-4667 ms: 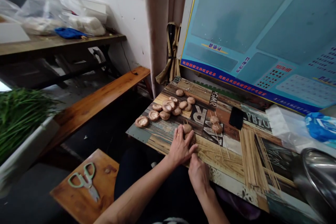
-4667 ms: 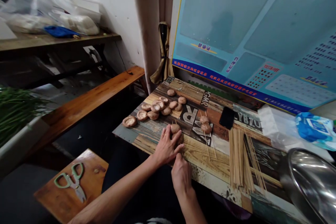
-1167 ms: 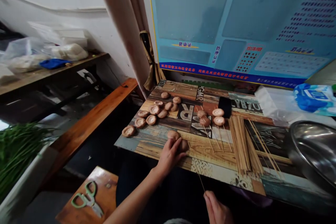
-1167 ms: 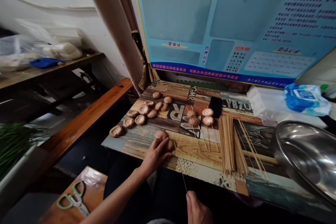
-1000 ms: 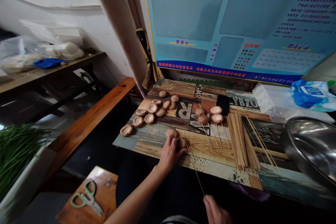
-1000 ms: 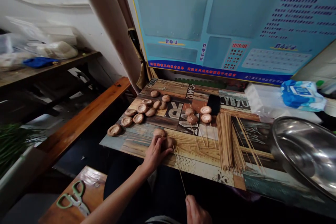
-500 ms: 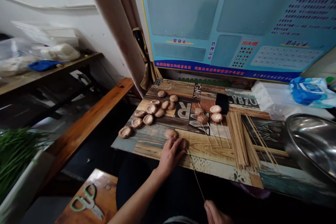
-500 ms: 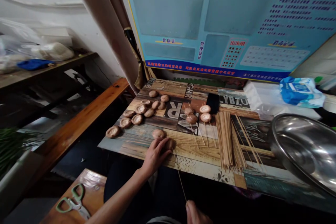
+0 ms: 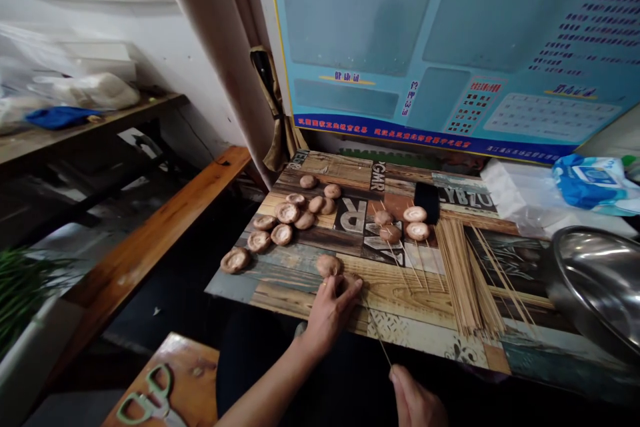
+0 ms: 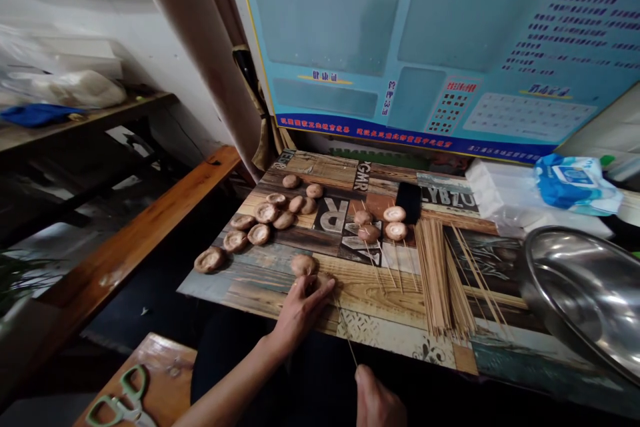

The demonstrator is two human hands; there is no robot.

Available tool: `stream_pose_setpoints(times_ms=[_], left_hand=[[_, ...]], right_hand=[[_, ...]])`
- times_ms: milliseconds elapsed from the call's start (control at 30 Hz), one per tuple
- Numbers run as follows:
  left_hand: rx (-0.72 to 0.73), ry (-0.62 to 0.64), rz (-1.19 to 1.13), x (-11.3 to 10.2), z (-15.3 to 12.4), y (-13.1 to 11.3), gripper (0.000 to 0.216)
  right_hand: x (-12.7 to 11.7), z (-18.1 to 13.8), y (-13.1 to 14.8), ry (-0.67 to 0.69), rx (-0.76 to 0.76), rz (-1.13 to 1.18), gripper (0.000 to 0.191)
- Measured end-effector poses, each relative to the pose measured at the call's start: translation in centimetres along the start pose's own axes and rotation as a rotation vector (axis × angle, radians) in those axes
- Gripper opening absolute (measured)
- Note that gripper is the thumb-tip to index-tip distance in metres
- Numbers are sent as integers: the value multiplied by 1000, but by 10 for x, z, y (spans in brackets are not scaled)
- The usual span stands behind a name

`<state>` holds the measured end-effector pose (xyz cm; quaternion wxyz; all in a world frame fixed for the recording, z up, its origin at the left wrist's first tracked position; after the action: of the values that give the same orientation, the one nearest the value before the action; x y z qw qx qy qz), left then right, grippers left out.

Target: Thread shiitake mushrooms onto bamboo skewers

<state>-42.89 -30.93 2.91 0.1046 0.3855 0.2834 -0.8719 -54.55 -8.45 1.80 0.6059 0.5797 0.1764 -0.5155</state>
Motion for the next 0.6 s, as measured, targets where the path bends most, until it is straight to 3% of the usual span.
stream_pose_setpoints(times_ms=[133,267,467,600], left_hand=[[11,-9,-34,-1,0,-4,36],[-13,18,-114,-14,5,5,40],[2,75,-139,-31,35,66,53],[-21,164,-204,-18,47,74,43]], right_hand=[[5,37,33,-149,37,-101,59],[4,56,51,-170,0,-121,58],[8,32,40,-139,22,-44,51],[21,14,27,-175,104,1,58]])
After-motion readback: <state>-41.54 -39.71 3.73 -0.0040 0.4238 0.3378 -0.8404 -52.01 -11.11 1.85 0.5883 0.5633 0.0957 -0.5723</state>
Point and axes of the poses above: each hand's wrist, its own z-axis towards the middle knuckle, its own x-axis out of the palm, y = z × x, the point moved 1 cm from there along z, towards the middle knuckle, and after that the axes turned 4 degrees about -y, right-handed, at the moved point
